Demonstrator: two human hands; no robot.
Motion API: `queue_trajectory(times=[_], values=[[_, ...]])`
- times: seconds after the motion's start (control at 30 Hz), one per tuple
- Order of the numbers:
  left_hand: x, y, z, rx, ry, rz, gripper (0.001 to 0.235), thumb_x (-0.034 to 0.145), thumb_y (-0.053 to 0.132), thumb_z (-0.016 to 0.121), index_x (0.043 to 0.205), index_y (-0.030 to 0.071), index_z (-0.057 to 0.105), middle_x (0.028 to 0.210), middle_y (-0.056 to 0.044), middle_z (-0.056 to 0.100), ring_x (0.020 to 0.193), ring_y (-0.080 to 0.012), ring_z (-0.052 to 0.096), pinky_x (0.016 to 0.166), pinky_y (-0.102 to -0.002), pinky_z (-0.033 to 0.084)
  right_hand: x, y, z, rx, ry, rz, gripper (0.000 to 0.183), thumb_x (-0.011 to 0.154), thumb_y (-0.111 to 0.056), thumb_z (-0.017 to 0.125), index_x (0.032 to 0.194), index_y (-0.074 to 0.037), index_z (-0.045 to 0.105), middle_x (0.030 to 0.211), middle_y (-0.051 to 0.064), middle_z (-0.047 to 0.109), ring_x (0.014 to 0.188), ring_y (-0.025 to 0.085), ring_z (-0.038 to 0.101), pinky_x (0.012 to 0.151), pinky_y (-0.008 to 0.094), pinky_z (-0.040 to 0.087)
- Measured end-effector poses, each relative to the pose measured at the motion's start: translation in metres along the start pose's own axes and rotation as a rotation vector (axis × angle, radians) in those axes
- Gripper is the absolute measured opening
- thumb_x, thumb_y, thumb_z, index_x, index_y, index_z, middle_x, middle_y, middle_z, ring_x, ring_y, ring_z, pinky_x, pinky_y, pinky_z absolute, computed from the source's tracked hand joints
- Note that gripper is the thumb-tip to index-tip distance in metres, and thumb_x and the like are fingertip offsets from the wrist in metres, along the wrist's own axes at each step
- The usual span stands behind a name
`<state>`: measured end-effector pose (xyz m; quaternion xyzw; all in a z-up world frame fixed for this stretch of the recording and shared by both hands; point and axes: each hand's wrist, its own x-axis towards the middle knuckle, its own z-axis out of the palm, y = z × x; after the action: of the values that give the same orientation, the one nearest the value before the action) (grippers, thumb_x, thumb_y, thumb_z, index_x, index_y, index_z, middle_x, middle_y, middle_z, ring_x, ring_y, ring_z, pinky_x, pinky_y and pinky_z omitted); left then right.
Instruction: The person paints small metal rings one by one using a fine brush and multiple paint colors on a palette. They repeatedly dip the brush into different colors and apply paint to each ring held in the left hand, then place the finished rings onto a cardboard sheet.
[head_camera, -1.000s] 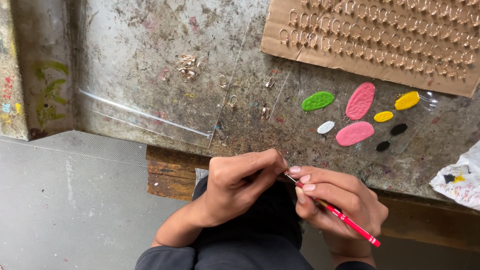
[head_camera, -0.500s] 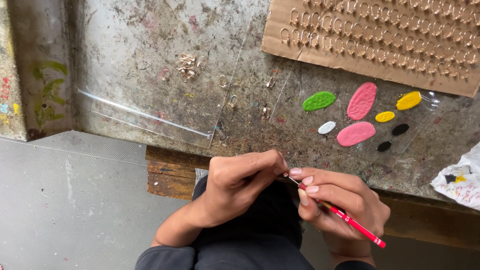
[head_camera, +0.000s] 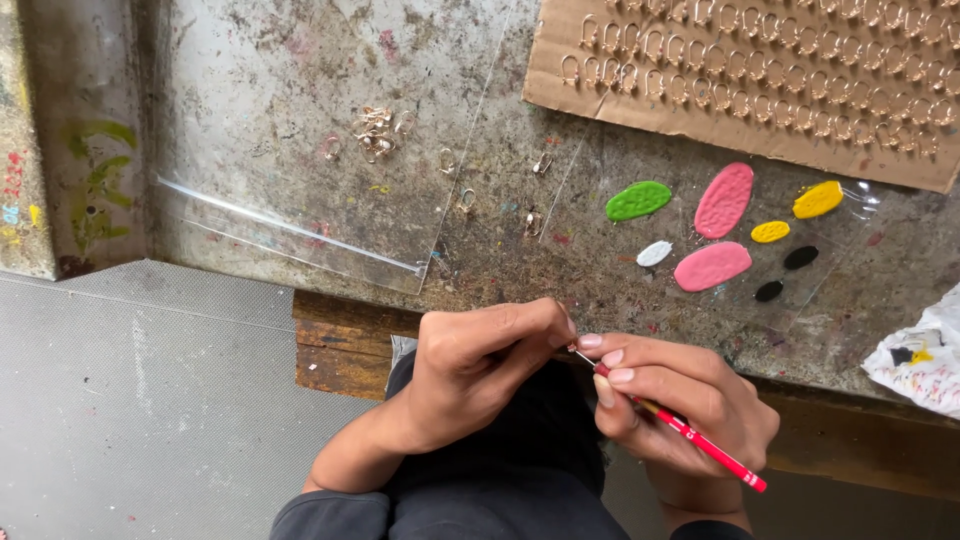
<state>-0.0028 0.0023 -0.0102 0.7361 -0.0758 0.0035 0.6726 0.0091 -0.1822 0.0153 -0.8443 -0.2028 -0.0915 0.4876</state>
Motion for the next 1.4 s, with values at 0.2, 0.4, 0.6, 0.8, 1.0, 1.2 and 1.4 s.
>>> queue_trajectory(times=[0.2, 0.4, 0.6, 0.8, 1.0, 1.2, 1.4], values=[[0.001, 0.002, -0.001, -0.007, -0.015, -0.007, 0.008, 0.105, 0.004, 0.058, 0.101, 0.000, 0.063, 0.091, -0.008, 0.069, 0.076, -0.0165, 0.068, 0.075, -0.026, 0.056, 0.000, 0.000, 0.000, 0.013, -0.001, 0.000, 0.009, 0.092, -0.009, 0.068, 0.089, -0.007, 0.060, 0.089, 0.014, 0.071, 0.080, 0.026, 0.083, 0.075, 0.025, 0.068], [0.001, 0.001, 0.000, 0.002, -0.005, -0.008, 0.008, 0.104, 0.004, 0.058, 0.101, 0.000, 0.065, 0.090, -0.007, 0.070, 0.076, -0.0160, 0.070, 0.075, -0.026, 0.057, -0.002, 0.002, 0.000, 0.044, 0.008, -0.015, 0.009, 0.094, -0.009, 0.067, 0.093, -0.007, 0.058, 0.091, 0.015, 0.069, 0.081, 0.026, 0.083, 0.076, 0.028, 0.072], [0.007, 0.010, 0.004, -0.037, 0.040, -0.030, 0.010, 0.104, 0.003, 0.057, 0.096, 0.000, 0.062, 0.089, -0.007, 0.070, 0.082, -0.0151, 0.071, 0.080, -0.024, 0.057, -0.021, 0.017, -0.005, 0.156, 0.112, -0.075, 0.014, 0.093, -0.007, 0.068, 0.098, -0.008, 0.055, 0.096, 0.013, 0.061, 0.080, 0.027, 0.077, 0.074, 0.033, 0.074], [0.003, 0.008, 0.015, -0.095, 0.114, -0.060, 0.004, 0.101, -0.001, 0.058, 0.098, 0.001, 0.061, 0.095, -0.015, 0.076, 0.037, -0.0069, 0.051, 0.046, -0.016, 0.049, -0.043, 0.049, -0.032, -0.022, 0.475, -0.001, 0.016, 0.093, -0.012, 0.073, 0.090, -0.007, 0.058, 0.098, 0.014, 0.053, 0.072, 0.030, 0.071, 0.068, 0.032, 0.067], [-0.005, -0.004, 0.022, -0.207, 0.122, -0.072, 0.004, 0.098, -0.006, 0.057, 0.097, -0.002, 0.057, 0.082, -0.023, 0.071, 0.040, -0.0117, 0.062, 0.049, -0.018, 0.055, -0.070, 0.098, -0.083, -0.385, 0.751, -0.116, 0.021, 0.101, -0.005, 0.071, 0.099, -0.001, 0.050, 0.094, 0.019, 0.054, 0.083, 0.031, 0.057, 0.077, 0.041, 0.052], [-0.006, -0.008, 0.021, -0.190, 0.116, 0.022, 0.009, 0.095, -0.007, 0.059, 0.098, 0.000, 0.055, 0.080, -0.020, 0.066, 0.052, -0.0166, 0.073, 0.067, -0.025, 0.064, -0.083, 0.097, -0.093, -0.469, 0.717, -0.028, 0.022, 0.101, -0.003, 0.075, 0.091, 0.005, 0.057, 0.093, 0.024, 0.060, 0.088, 0.034, 0.061, 0.080, 0.042, 0.053], [-0.004, -0.005, 0.020, -0.130, 0.108, 0.026, 0.015, 0.090, -0.009, 0.065, 0.093, 0.001, 0.056, 0.071, -0.015, 0.065, 0.070, -0.0204, 0.078, 0.063, -0.022, 0.062, -0.093, 0.100, -0.093, -0.519, 0.710, 0.053, 0.033, 0.103, -0.007, 0.075, 0.081, 0.005, 0.054, 0.093, 0.023, 0.057, 0.088, 0.034, 0.060, 0.081, 0.044, 0.050]])
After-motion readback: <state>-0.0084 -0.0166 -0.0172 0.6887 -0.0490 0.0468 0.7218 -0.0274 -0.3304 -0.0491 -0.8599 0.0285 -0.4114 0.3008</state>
